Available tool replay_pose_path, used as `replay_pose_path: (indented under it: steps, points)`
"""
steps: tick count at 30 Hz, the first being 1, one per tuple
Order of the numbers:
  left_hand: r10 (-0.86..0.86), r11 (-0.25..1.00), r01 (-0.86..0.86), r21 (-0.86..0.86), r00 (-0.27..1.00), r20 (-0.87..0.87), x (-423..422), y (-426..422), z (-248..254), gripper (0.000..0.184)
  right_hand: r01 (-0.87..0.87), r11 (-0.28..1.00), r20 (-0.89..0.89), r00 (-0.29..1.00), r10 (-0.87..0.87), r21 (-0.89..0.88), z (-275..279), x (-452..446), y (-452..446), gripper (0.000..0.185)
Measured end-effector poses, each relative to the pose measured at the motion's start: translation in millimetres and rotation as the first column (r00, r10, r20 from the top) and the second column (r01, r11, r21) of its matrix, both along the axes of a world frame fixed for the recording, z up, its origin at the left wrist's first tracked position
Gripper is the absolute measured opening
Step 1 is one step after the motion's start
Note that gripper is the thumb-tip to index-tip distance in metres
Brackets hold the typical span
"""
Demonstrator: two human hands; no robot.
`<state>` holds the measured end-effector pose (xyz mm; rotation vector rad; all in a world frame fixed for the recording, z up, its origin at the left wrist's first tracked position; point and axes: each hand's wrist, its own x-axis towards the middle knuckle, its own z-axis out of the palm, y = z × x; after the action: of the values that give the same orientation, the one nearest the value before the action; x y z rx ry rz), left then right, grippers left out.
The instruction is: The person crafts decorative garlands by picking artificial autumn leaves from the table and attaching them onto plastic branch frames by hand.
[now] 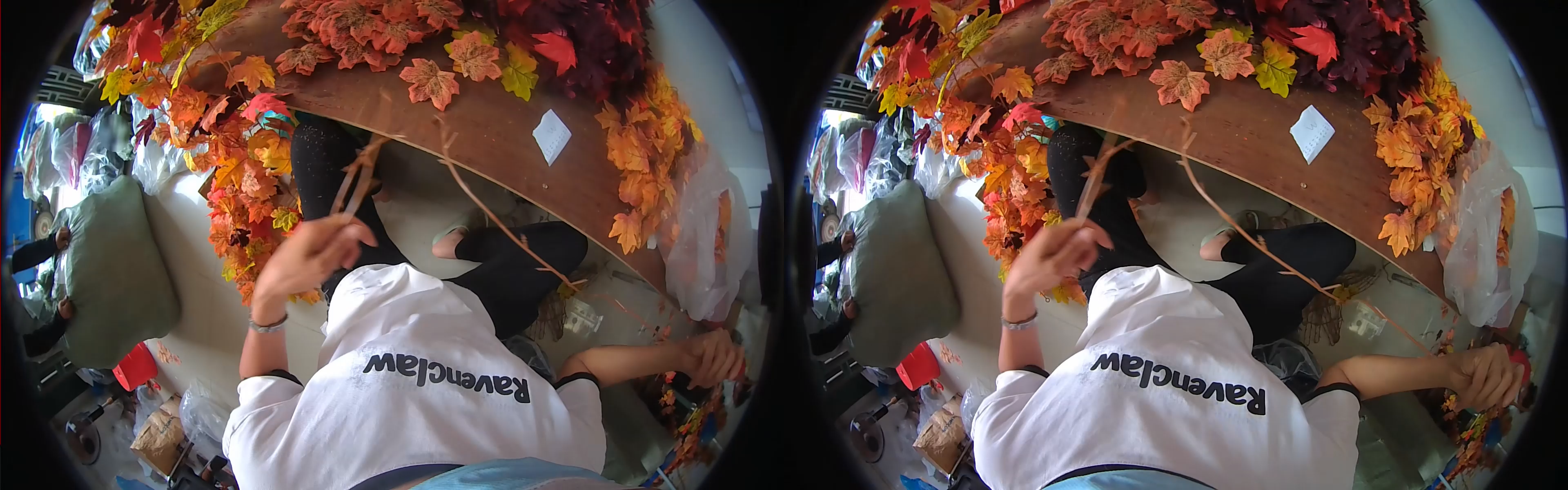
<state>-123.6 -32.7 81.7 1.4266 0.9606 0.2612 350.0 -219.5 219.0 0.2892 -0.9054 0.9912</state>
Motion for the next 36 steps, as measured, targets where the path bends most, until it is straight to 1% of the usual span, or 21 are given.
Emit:
replay_pose_path:
  steps: [2, 3, 5, 8, 9, 10, 11, 14, 17, 19, 20, 21, 22, 23, 24, 25, 27, 29, 31, 33, 36]
  points:
    - [-0.400, 0.915, 0.394, 0.087, 0.913, 0.076, 39, -9, -18, 0.024, 0.097, 0.995, 0.079, 0.992, -0.100, 0.036, 6, 3, -10, 0.015]
    - [-0.603, 0.797, 0.592, 0.120, 0.794, 0.081, 58, -16, -26, 0.026, 0.265, 0.963, 0.014, 0.964, -0.266, 0.048, 11, 4, -18, 0.017]
    - [-0.841, 0.509, 0.860, -0.027, 0.491, -0.226, 93, -36, -36, 0.027, 0.486, 0.872, -0.047, 0.874, -0.484, 0.053, 24, 10, -41, 0.019]
    - [-0.936, 0.205, 0.977, -0.065, 0.176, -0.305, 123, -40, -106, 0.029, 0.634, 0.773, 0.003, 0.773, -0.634, 0.011, 38, 19, -75, 0.018]
    - [-0.946, 0.003, 0.999, 0.042, 0.016, -0.323, 139, -31, -143, 0.030, 0.685, 0.729, 0.025, 0.728, -0.685, -0.008, 42, 22, -88, 0.018]
    - [-0.887, -0.281, 0.907, 0.313, -0.120, -0.446, 153, -16, -177, 0.031, 0.726, 0.688, 0.045, 0.688, -0.724, -0.031, 45, 23, -99, 0.018]
    - [-0.908, 0.358, 0.918, -0.169, 0.300, -0.293, 161, 1, -166, 0.031, 0.783, 0.620, 0.074, 0.622, -0.779, -0.059, 48, 27, -116, 0.018]
    - [-0.726, 0.332, 0.943, -0.030, 0.235, -0.647, 210, 38, -214, 0.027, 0.894, 0.418, 0.193, 0.445, -0.875, -0.162, 51, 29, -149, 0.018]
    - [-0.718, 0.238, 0.961, 0.143, 0.273, -0.640, 249, 25, -272, 0.027, 0.931, 0.194, 0.340, 0.298, -0.892, -0.308, 38, 21, -156, 0.019]
    - [-0.806, -0.113, 0.927, 0.359, 0.126, -0.579, 285, -4, -324, 0.026, 0.902, 0.060, 0.428, 0.259, -0.866, -0.427, 22, 5, -134, 0.020]
    - [-0.870, 0.029, 0.935, 0.353, 0.197, -0.451, 287, -18, -303, 0.023, 0.871, 0.017, 0.464, 0.278, -0.841, -0.491, 17, -7, -115, 0.020]
    - [-0.904, 0.029, 0.932, 0.361, 0.178, -0.388, 287, -28, -273, 0.021, 0.836, 0.010, 0.505, 0.342, -0.793, -0.549, 10, -18, -93, 0.020]
    - [-0.892, -0.001, 0.931, 0.364, 0.164, -0.422, 285, -34, -261, 0.020, 0.814, 0.029, 0.571, 0.432, -0.698, -0.580, 4, -27, -72, 0.021]
    - [-0.822, 0.017, 0.947, 0.321, 0.196, -0.535, 273, -43, -204, 0.017, 0.832, 0.125, 0.702, 0.528, -0.479, -0.541, 2, -33, -51, 0.018]
    - [-0.861, 0.026, 0.919, 0.393, 0.220, -0.459, 257, -42, -153, 0.015, 0.845, 0.234, 0.818, 0.528, -0.229, -0.481, 0, -40, -31, 0.019]
    - [-0.904, 0.127, 0.851, 0.510, 0.310, -0.293, 234, -40, -142, 0.014, 0.826, 0.157, 0.831, 0.554, -0.050, -0.542, -4, -48, -22, 0.019]
    - [-0.943, 0.238, 0.843, 0.482, 0.320, -0.094, 204, -31, -73, 0.014, 0.700, 0.366, 0.775, 0.623, 0.106, -0.613, -37, -44, -13, 0.018]
    - [-0.916, 0.372, 0.860, 0.349, 0.400, -0.010, 180, -9, -15, 0.013, 0.702, 0.449, 0.823, 0.543, 0.166, -0.553, -64, -44, -3, 0.020]
    - [-0.788, 0.602, 0.740, 0.298, 0.612, 0.071, 152, 20, 13, 0.020, 0.646, 0.440, 0.768, 0.613, 0.188, -0.624, -73, -40, -3, 0.020]
    - [-0.440, 0.896, 0.409, 0.173, 0.764, 0.472, 116, 50, -9, 0.027, 0.567, 0.464, 0.689, 0.710, 0.143, -0.680, -76, -29, -11, 0.021]
    - [-0.371, 0.873, 0.478, -0.097, 0.781, 0.502, 114, 42, -47, 0.029, 0.519, 0.666, 0.609, 0.784, -0.122, -0.535, -64, -3, -40, 0.020]
